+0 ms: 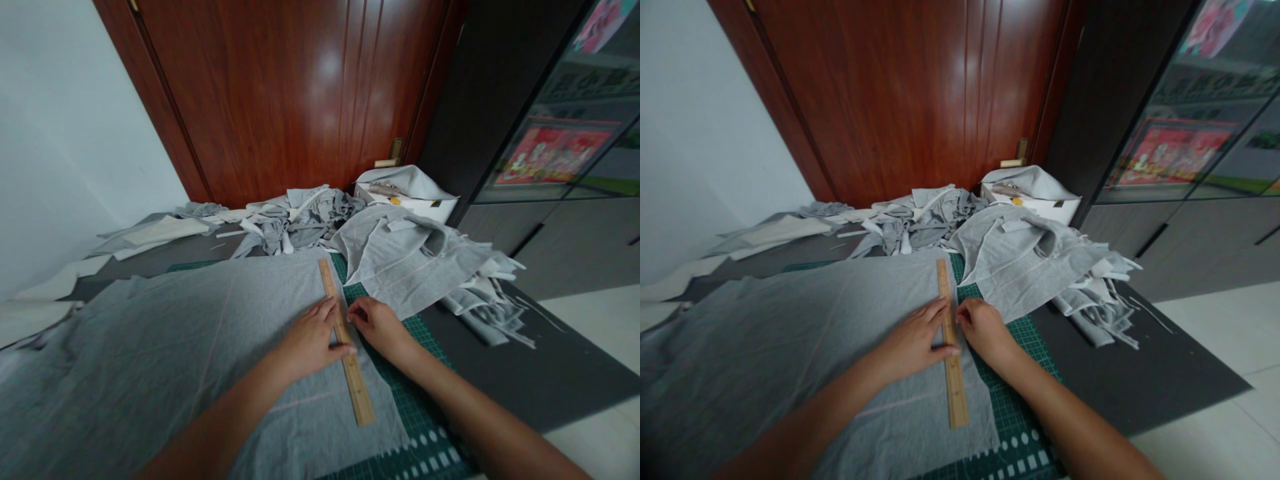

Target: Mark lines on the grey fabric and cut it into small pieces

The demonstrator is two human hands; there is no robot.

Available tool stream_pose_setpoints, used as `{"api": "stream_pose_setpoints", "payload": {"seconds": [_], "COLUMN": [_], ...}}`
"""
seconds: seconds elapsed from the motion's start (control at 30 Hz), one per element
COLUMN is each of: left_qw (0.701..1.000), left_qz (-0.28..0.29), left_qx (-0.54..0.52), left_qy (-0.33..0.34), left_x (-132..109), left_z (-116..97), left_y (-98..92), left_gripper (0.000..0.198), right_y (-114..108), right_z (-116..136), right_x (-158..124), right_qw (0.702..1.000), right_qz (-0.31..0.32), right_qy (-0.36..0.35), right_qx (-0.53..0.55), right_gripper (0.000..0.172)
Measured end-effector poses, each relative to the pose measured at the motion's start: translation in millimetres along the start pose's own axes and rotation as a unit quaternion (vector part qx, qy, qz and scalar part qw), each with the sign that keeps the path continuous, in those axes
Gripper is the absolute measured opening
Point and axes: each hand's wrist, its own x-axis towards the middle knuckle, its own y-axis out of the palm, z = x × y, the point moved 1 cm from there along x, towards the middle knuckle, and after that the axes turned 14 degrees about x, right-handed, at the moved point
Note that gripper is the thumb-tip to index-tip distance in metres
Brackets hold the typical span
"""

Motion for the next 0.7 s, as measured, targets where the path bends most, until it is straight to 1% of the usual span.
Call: {"api": "stream_pose_setpoints", "payload": {"seconds": [0.17,0.33,0.43,0.6,0.7], "left_qw": [1.0,1.0,1.0,0.999,0.998], "left_qz": [0.014,0.013,0.025,0.048,0.055], "left_qx": [0.008,0.009,0.015,0.02,0.014], "left_qy": [0.0,-0.004,-0.004,-0.001,-0.005], "left_x": [0,-1,0,0,1], "left_z": [-1,-1,-1,0,0], "left_y": [-1.3,-0.7,-1.1,-1.1,-2.2], "left_gripper": [0.07,0.071,0.074,0.076,0.077], "right_y": [3,0,0,3,4], "right_z": [3,6,5,3,4], "right_x": [1,-7,-11,-5,0], "right_qw": [1.0,1.0,1.0,1.0,1.0], "right_qz": [0.006,0.02,0.018,0.026,0.016], "right_qy": [-0.001,-0.006,-0.004,0.002,-0.003], "right_qx": [-0.002,-0.002,0.009,0.007,-0.01], "right_gripper": [0.013,0.014,0.013,0.014,0.016]}}
